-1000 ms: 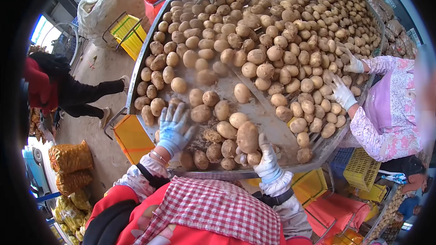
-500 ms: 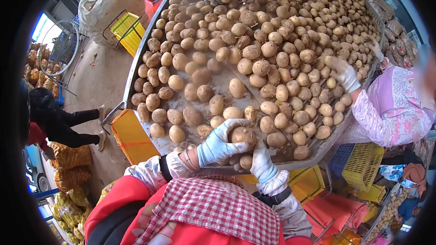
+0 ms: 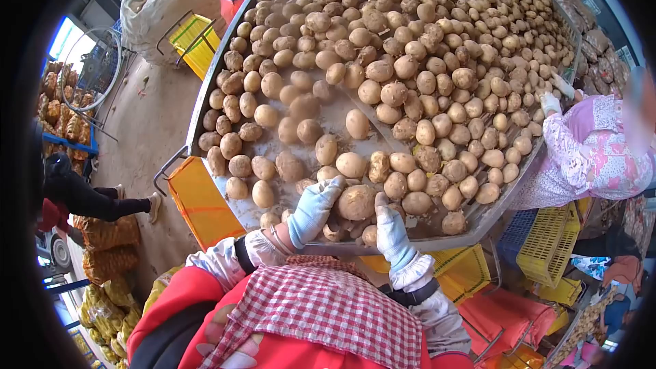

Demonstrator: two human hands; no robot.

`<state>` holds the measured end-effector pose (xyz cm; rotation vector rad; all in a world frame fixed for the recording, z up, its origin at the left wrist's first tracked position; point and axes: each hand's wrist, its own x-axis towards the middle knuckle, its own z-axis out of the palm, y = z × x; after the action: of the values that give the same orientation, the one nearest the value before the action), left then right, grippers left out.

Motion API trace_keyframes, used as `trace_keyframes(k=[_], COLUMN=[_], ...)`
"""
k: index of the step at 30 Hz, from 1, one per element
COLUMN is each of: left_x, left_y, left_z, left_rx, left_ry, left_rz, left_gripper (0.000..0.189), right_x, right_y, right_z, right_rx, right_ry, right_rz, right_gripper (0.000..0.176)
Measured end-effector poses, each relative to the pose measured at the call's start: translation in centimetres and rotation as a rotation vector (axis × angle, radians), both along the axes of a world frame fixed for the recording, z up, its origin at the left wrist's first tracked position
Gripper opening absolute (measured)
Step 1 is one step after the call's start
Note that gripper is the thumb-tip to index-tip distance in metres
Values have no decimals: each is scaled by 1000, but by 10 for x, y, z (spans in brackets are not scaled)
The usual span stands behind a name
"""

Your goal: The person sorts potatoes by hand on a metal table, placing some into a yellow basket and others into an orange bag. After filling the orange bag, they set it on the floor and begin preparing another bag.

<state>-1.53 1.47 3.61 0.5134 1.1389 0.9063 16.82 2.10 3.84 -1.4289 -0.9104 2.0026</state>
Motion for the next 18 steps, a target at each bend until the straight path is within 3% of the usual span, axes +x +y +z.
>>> trace_keyframes(k=[2,5,7,8,11,13,16,18], left_x=[-2,5,11,11,18,20,13,15], left_y=[-1,-5,-7,-3,-6,-4,-1,-1], left_z=[-2,-12,-4,-5,-10,-7,10,0], left_rx=[-31,146,235,296,170,218,29,40], left_ry=[-52,-98,-162,-35,-155,-151,-144,-105], left_rz=[-55,-98,-126,-178,-132,-48,-129,-106], left_gripper=[36,37,42,42,41,39,37,37], right_x=[-1,1,9,1,12,24,19,7], right_y=[0,-1,-2,2,2,-1,-7,-6], right_z=[3,-4,-13,-11,-16,-35,-44,-22], right_rx=[-75,153,502,492,431,412,479,21], right_ry=[5,-137,-253,-254,-290,-345,-195,-1], right_rz=[-22,-30,116,99,127,200,6,-226], right_gripper=[67,62,55,50,51,55,60,62])
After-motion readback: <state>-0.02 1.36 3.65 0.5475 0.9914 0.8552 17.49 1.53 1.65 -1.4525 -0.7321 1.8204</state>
